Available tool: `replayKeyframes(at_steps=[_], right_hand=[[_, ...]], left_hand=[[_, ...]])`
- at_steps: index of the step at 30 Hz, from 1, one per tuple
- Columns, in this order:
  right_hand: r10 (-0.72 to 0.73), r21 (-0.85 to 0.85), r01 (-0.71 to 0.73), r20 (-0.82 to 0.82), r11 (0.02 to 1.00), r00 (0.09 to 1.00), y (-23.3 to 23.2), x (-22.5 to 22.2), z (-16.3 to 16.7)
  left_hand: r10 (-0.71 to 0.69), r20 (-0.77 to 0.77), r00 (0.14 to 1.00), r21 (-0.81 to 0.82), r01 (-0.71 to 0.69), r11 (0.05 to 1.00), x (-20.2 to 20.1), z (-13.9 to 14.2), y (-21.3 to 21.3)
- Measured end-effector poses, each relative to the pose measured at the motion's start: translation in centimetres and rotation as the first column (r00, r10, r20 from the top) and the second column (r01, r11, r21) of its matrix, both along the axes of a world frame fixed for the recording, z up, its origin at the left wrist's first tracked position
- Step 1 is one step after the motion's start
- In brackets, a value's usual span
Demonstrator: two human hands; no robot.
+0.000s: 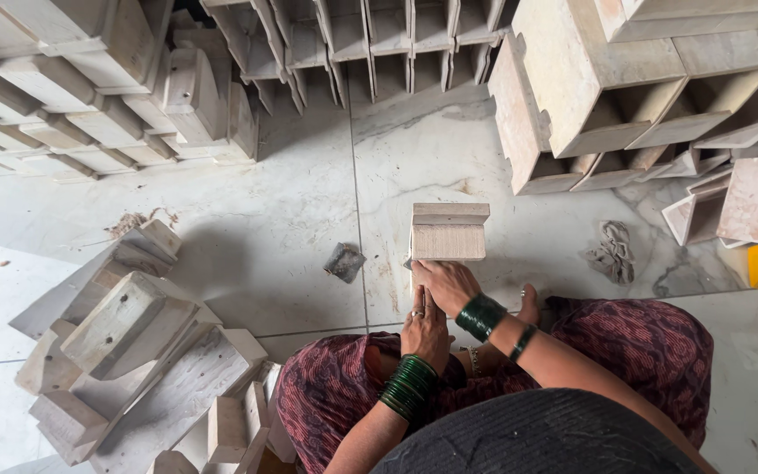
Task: The person sits on the floor and assembles small wooden boxes by hand, fitting wooden side panels and lids together and pressing the joints into place. They pick up individual wooden parts from the surrounding piles, align them, and set assembled boxes aside among the finished pieces.
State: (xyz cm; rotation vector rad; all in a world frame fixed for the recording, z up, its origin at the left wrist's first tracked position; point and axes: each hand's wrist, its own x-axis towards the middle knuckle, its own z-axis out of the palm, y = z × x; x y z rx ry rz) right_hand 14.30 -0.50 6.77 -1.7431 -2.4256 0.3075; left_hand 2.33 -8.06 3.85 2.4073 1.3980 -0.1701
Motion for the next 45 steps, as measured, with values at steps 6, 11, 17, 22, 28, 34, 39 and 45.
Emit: replayKeyframes(at_steps=[6,11,17,22,28,34,39,45], right_hand=[[0.014,-0.065,-0.009,0.088,0.998,0.996,-0.3,0.6,1.0],[0.085,0.154,-0.079,-0.036,0.985,0.996,-2.7,2.8,0.5],[-0.143,-0.345,0.173,0.110,0.922,0.984,1.8,0.3,-1.0],[-0.116,-0.148,0.123,0.056,0.981,0.992,0.6,1.5,0.0],[-0.113,-0.210,0.135,0.116,0.968,0.987,-0.8,2.9,1.2],[-0.049,0.042,0.049,-0.005,0.998,0.999,2.3,0.7,0.4],[-0.257,-0.288,0.193,-0.206,0.938,0.944,0.8,4.7,1.1],[-0.098,-0.188,0.050,-0.256,0.981,0.962,1.7,4.6,0.5]], left_hand=[[0.010,0.018,1.000,-0.062,-0.009,0.998,0.2,1.6,0.0],[0.027,-0.002,1.000,-0.036,-0.027,0.999,0.6,1.9,-0.3],[0.026,-0.073,0.997,0.029,-0.024,0.999,1.1,2.0,-0.4],[0.013,-0.052,0.999,-0.008,-0.013,1.000,0.9,2.3,-0.5],[0.018,-0.028,0.999,-0.008,-0.018,1.000,1.1,2.7,-0.5],[0.018,-0.056,0.998,0.010,-0.018,1.000,0.9,1.5,-0.1],[0.034,-0.036,0.999,0.015,-0.033,0.999,1.2,0.3,0.2],[0.033,-0.064,0.997,-0.029,-0.034,0.999,1.5,-0.5,-0.2]])
